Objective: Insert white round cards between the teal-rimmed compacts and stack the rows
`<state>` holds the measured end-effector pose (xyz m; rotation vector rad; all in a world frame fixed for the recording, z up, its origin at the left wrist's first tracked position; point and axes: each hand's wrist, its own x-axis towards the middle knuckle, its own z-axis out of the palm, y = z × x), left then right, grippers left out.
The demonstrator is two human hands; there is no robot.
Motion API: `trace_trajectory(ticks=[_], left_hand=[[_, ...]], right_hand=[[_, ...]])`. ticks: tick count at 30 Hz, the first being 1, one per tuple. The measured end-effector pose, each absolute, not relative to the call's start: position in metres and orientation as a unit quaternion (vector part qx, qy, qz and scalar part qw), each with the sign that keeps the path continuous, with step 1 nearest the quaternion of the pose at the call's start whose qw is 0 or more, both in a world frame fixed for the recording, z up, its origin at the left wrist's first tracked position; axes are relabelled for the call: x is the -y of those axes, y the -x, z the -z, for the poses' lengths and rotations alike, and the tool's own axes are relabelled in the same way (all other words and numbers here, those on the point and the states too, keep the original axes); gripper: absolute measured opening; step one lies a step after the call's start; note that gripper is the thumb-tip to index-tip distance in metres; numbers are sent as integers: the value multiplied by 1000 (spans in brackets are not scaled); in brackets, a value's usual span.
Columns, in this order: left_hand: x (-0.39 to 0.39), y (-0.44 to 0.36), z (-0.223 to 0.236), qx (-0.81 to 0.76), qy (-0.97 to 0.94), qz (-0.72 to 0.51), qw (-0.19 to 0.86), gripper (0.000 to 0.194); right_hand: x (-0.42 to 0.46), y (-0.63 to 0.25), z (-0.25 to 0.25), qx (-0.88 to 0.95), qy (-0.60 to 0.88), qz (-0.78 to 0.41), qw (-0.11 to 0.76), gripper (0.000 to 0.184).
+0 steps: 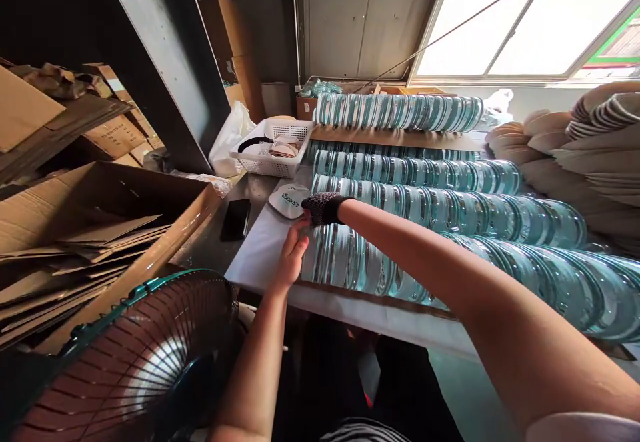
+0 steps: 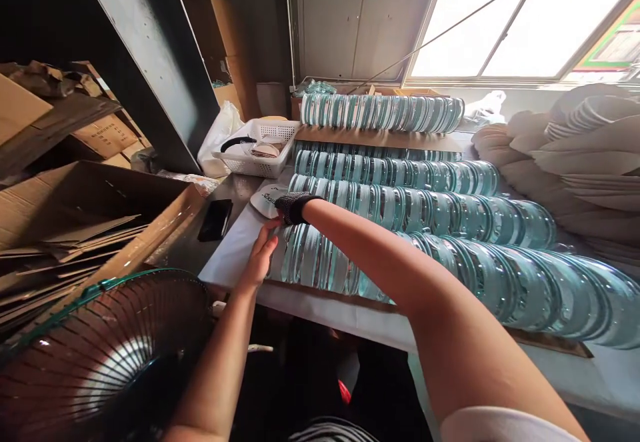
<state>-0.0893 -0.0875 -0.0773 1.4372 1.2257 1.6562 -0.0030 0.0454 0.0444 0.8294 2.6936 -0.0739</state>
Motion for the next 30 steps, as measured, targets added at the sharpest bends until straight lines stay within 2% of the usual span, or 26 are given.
trace_trajectory(ticks=[2, 6, 8, 10, 14, 17, 19, 21, 24, 25, 30], left_hand=[[85, 90, 81, -460, -536, -635, 315, 33], [79, 90, 84, -437, -523, -654, 327, 29], [78, 90, 82, -441, -515, -651, 342, 31], [78, 89, 79, -457, -509, -640, 351, 31], [79, 90, 75, -462, -496, -647, 349, 30], [77, 92, 75, -466, -499, -647, 339, 32], [78, 92, 71, -482, -525, -631, 305, 32], [81, 89, 65, -511, -575, -600, 220, 31], [90, 78, 53, -542, -655, -518, 94, 31], [93, 74, 50, -547, -673, -492, 78, 32], [102, 62, 47, -576, -694, -430, 51, 35]], right_hand=[[-41, -4, -45, -947, -298, 41, 109, 33], [-5, -26, -42, -947, -314, 62, -35, 27], [29, -36, -31, -940, -330, 46, -73, 31], [67, -43, -8, -938, -342, 31, -58, 35], [121, -42, 57, -936, -351, 18, 31, 45], [134, -43, 83, -928, -370, 11, 40, 45], [134, -53, 74, -931, -363, 26, 28, 38], [123, -70, 46, -923, -384, 32, -9, 36], [81, -93, -9, -870, -483, -29, -91, 41], [62, -96, -25, -856, -505, -55, -92, 42], [-26, -74, -53, -886, -448, 39, 112, 46]])
